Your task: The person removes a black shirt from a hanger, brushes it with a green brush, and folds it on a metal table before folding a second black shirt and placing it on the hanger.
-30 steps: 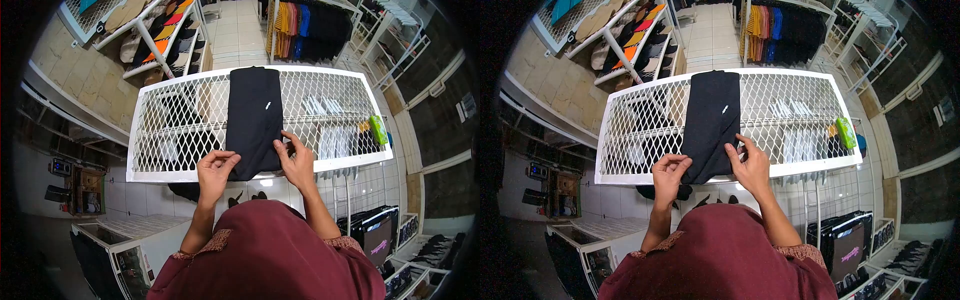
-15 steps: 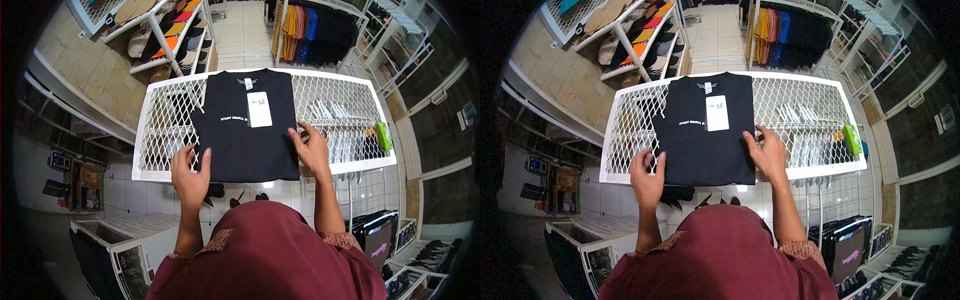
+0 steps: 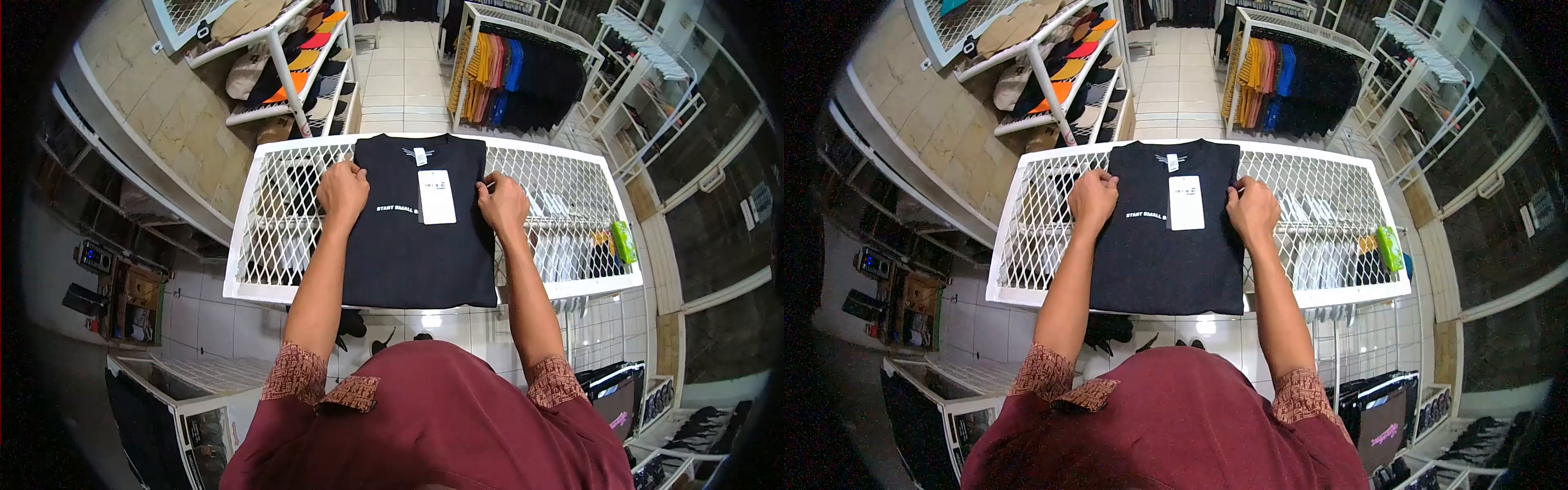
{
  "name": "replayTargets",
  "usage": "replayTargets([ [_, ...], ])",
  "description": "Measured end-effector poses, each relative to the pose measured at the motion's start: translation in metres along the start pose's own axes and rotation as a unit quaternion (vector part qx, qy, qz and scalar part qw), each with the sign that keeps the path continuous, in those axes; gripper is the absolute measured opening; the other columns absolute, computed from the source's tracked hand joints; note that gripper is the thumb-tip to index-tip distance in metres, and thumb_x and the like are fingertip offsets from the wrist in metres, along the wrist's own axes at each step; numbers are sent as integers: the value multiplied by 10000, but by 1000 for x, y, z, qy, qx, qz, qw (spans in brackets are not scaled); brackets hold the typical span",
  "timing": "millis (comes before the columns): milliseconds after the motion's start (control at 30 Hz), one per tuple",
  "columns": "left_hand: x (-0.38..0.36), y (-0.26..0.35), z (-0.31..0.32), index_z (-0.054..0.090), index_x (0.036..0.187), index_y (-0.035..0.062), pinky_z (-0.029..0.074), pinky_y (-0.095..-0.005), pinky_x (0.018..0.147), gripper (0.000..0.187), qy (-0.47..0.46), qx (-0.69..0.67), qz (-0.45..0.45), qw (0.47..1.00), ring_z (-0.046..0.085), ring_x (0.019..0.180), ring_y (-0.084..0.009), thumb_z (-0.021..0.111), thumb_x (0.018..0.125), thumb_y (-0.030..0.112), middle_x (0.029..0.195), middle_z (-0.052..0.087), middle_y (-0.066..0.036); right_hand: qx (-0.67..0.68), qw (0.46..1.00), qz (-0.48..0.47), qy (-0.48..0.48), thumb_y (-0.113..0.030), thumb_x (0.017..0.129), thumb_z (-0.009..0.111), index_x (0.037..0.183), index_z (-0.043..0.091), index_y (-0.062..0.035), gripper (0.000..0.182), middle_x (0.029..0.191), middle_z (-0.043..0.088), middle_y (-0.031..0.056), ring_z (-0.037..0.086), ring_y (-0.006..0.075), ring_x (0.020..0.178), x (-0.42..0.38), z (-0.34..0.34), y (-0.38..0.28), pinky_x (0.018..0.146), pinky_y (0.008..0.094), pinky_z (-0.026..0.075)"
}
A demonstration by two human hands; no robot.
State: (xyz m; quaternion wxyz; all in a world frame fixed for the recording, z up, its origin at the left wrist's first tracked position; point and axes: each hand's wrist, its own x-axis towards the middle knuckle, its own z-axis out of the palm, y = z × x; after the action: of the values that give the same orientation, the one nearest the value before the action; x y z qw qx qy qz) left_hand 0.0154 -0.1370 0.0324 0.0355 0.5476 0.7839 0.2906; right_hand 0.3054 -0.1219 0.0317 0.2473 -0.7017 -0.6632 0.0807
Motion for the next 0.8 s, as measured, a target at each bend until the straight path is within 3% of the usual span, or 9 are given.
replayTargets([
  [100, -2, 7, -7, 727, 940, -4, 554, -463, 792, 305, 19, -53, -3, 998, 723, 863, -341, 729, 915, 300, 906, 748, -166, 44, 995, -47, 77, -292, 890, 721, 1063, 729, -42, 305, 1022, 737, 201, 708, 395, 965, -1, -7, -7, 838, 468, 545],
  [167, 8, -1, -5, 724, 971, -18, 551, -402, 763, 296, 33, -238, -44, 970, 722, 819, -287, 711, 932, 275, 852, 741, -144, 93, 992, -33, 80, -275, 908, 698, 1065, 712, -19, 301, 1042, 736, 208, 706, 397, 972, 4, -8, -10, 854, 454, 541],
  [233, 21, -13, 11, 699, 1118, -29, 556, -342, 762, 381, -31, -347, -84, 934, 713, 830, -227, 732, 931, 301, 950, 744, -138, 199, 979, -1, 52, -267, 931, 675, 1101, 701, 10, 325, 1056, 730, 235, 708, 398, 965, 19, 8, -4, 863, 439, 542],
  [300, 18, -3, 6, 638, 1197, -85, 579, -347, 765, 479, -222, -414, -160, 868, 716, 861, -236, 756, 913, 282, 1036, 728, -174, 214, 976, 33, -22, -255, 957, 669, 1152, 681, 58, 370, 1031, 743, 223, 725, 331, 938, 28, 21, 2, 854, 392, 544],
  [367, 22, -3, 3, 569, 1266, -107, 602, -352, 769, 541, -260, -435, -136, 851, 719, 870, -239, 780, 892, 223, 1072, 714, -168, 413, 891, 91, -165, -249, 967, 683, 1183, 668, 93, 405, 1010, 746, 173, 704, 232, 933, 38, 39, 12, 835, 342, 539],
  [567, 45, 27, -63, 570, 1325, -25, 590, -362, 851, 459, -230, -594, -48, 769, 707, 984, -229, 726, 935, 160, 1148, 701, -148, 530, 841, -44, -100, -214, 994, 667, 1220, 667, 47, 346, 1090, 724, 77, 653, 137, 948, 59, -31, -33, 854, 282, 515],
  [667, 90, 15, -44, 527, 1380, -30, 588, -363, 846, 526, -198, -585, -24, 786, 705, 985, -225, 708, 960, 231, 1143, 700, -165, 526, 842, -71, -92, -286, 987, 679, 1275, 650, 48, 442, 1135, 725, 94, 659, 165, 1000, 111, -17, -30, 900, 314, 514],
  [733, 103, -6, -17, 466, 1426, -53, 592, -371, 796, 678, -172, -372, -5, 912, 706, 988, -237, 710, 957, 372, 1155, 691, -203, 322, 942, -1, -93, -412, 966, 687, 1328, 619, 66, 604, 1192, 715, 156, 662, 236, 1089, 131, 13, -12, 967, 357, 495],
  [800, 60, -11, -39, 297, 1541, -51, 530, -342, 498, 991, -282, -279, -51, 917, 694, 646, -198, 712, 902, 582, 917, 701, -209, 300, 925, 6, -234, -572, 918, 687, 1429, 512, 95, 858, 1396, 582, 301, 573, 371, 1302, 90, 6, -2, 1087, 422, 443],
])
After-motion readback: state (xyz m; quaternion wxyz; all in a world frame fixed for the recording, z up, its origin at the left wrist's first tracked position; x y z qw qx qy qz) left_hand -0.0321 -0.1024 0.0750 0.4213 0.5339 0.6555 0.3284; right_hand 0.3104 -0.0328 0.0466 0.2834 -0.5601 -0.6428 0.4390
